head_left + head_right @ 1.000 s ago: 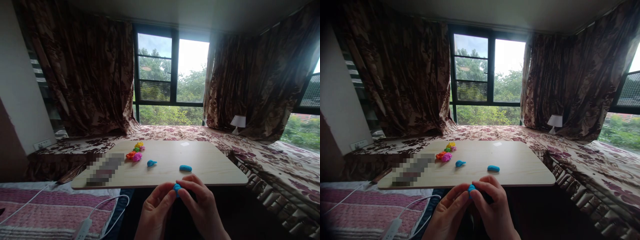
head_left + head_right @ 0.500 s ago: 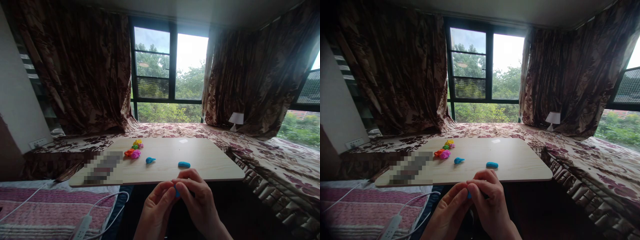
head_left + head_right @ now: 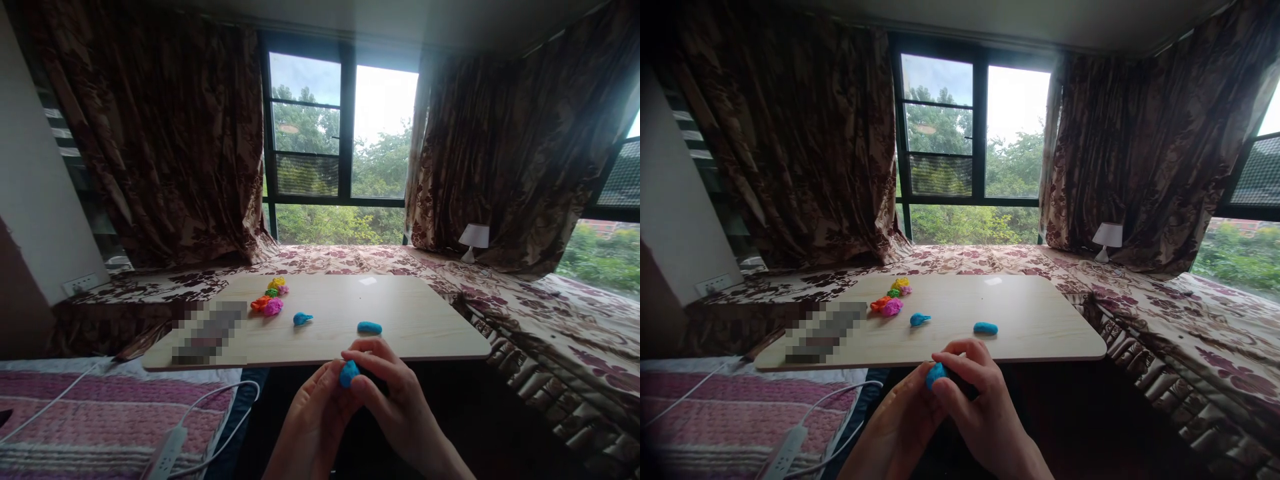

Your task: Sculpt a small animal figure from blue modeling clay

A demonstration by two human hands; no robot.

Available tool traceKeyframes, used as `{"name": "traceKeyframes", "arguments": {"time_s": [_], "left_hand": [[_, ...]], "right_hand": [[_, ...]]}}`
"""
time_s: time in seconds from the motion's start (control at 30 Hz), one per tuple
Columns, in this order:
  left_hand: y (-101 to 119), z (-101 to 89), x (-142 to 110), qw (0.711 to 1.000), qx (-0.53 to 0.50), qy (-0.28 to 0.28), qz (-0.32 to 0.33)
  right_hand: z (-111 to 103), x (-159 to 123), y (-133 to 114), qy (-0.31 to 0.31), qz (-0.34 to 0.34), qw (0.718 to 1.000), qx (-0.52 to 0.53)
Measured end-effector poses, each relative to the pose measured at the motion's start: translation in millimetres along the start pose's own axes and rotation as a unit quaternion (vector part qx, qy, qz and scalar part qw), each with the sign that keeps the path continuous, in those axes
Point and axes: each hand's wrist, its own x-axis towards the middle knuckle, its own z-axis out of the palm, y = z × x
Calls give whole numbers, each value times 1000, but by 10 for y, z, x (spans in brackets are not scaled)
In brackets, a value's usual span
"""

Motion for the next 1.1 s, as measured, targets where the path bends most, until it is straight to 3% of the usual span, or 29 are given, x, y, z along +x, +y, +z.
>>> {"name": "traceKeyframes", "arguments": {"time_s": [0.2, 0.43, 0.6, 0.8, 0.97, 1.1], "left_hand": [[-52, -88, 48, 1000, -1, 8, -21], [-63, -85, 63, 1000, 7, -22, -14], [-82, -138, 74, 999, -17, -36, -23], [-67, -148, 82, 999, -24, -19, -31], [-60, -81, 41, 999, -14, -50, 1], [-55, -77, 27, 998, 22, -43, 27]], "right_hand": [[10, 7, 66, 30, -25, 997, -68], [-11, 18, 31, 9, -16, 999, -48], [36, 3, 56, 33, -42, 996, -77], [-10, -47, 140, 23, -26, 998, -45], [-9, -42, 99, 24, -34, 998, -40], [-12, -52, 44, 12, -46, 999, -23]]}}
